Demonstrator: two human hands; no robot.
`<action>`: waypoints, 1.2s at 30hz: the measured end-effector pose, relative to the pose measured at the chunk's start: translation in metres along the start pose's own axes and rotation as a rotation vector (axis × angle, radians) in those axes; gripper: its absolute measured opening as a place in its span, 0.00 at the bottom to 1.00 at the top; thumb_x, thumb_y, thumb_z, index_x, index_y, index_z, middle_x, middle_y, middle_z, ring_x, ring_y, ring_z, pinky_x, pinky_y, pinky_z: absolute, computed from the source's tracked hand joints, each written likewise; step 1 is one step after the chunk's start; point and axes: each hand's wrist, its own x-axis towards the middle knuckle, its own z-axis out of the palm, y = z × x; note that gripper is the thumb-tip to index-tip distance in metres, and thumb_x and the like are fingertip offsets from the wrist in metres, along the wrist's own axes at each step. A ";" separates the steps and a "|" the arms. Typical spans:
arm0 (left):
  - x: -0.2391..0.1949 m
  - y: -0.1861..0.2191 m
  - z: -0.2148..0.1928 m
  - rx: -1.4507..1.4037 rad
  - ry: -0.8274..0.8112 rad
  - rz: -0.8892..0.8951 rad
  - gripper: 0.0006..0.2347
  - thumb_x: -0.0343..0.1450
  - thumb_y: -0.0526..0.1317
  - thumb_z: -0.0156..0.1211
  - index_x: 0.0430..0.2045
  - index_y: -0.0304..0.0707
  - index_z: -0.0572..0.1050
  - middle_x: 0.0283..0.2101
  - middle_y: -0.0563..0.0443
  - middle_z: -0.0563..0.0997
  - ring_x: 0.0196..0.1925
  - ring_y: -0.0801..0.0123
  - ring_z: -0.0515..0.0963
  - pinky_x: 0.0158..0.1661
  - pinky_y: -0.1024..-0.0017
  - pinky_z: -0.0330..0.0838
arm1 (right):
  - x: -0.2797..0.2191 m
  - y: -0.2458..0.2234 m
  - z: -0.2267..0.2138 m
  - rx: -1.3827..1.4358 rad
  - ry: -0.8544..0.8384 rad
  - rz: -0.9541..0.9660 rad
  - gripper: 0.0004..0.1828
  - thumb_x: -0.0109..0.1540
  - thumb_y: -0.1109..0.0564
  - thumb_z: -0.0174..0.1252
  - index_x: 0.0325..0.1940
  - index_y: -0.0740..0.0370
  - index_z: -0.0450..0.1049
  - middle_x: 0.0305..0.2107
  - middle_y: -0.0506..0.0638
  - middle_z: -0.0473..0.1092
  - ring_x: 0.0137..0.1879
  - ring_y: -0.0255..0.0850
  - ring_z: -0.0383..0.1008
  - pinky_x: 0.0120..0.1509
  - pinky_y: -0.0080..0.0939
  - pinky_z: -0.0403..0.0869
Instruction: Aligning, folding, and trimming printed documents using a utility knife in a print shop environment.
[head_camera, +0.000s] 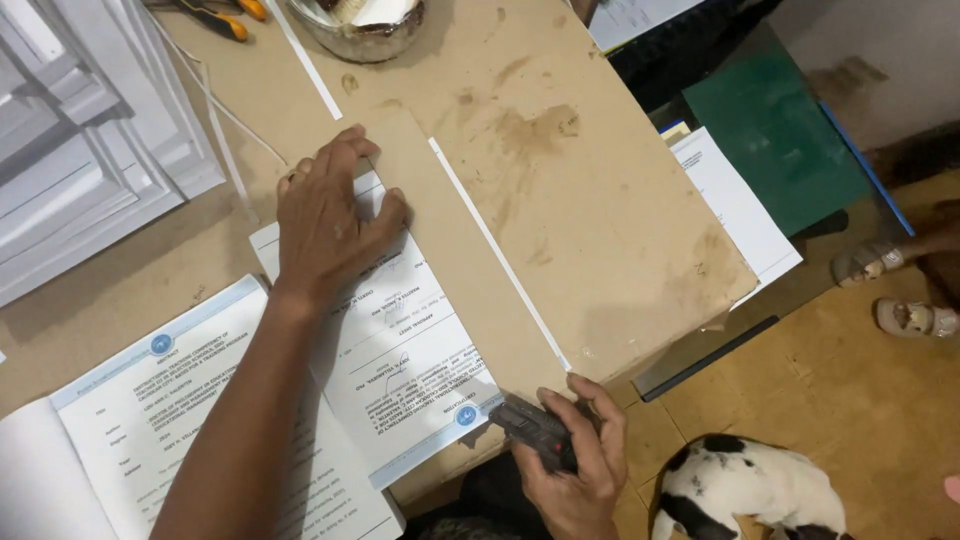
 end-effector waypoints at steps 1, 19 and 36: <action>0.000 0.001 -0.001 0.000 -0.002 -0.004 0.19 0.66 0.49 0.51 0.46 0.38 0.71 0.64 0.45 0.75 0.52 0.45 0.75 0.52 0.47 0.59 | 0.001 0.000 0.000 0.005 0.004 -0.011 0.24 0.50 0.59 0.75 0.50 0.60 0.79 0.54 0.62 0.70 0.57 0.50 0.78 0.55 0.40 0.82; 0.001 -0.004 0.002 0.010 0.020 0.031 0.19 0.67 0.49 0.52 0.47 0.38 0.71 0.64 0.44 0.76 0.52 0.44 0.77 0.52 0.47 0.59 | 0.005 -0.007 0.001 0.010 0.016 0.010 0.24 0.50 0.56 0.77 0.49 0.58 0.80 0.53 0.60 0.70 0.56 0.47 0.78 0.52 0.36 0.83; 0.003 -0.018 0.010 0.013 0.018 0.026 0.19 0.65 0.48 0.55 0.46 0.40 0.72 0.63 0.46 0.76 0.57 0.51 0.78 0.52 0.45 0.64 | -0.028 0.018 0.039 0.046 0.120 0.534 0.14 0.46 0.65 0.75 0.36 0.64 0.85 0.56 0.55 0.70 0.65 0.51 0.72 0.66 0.43 0.76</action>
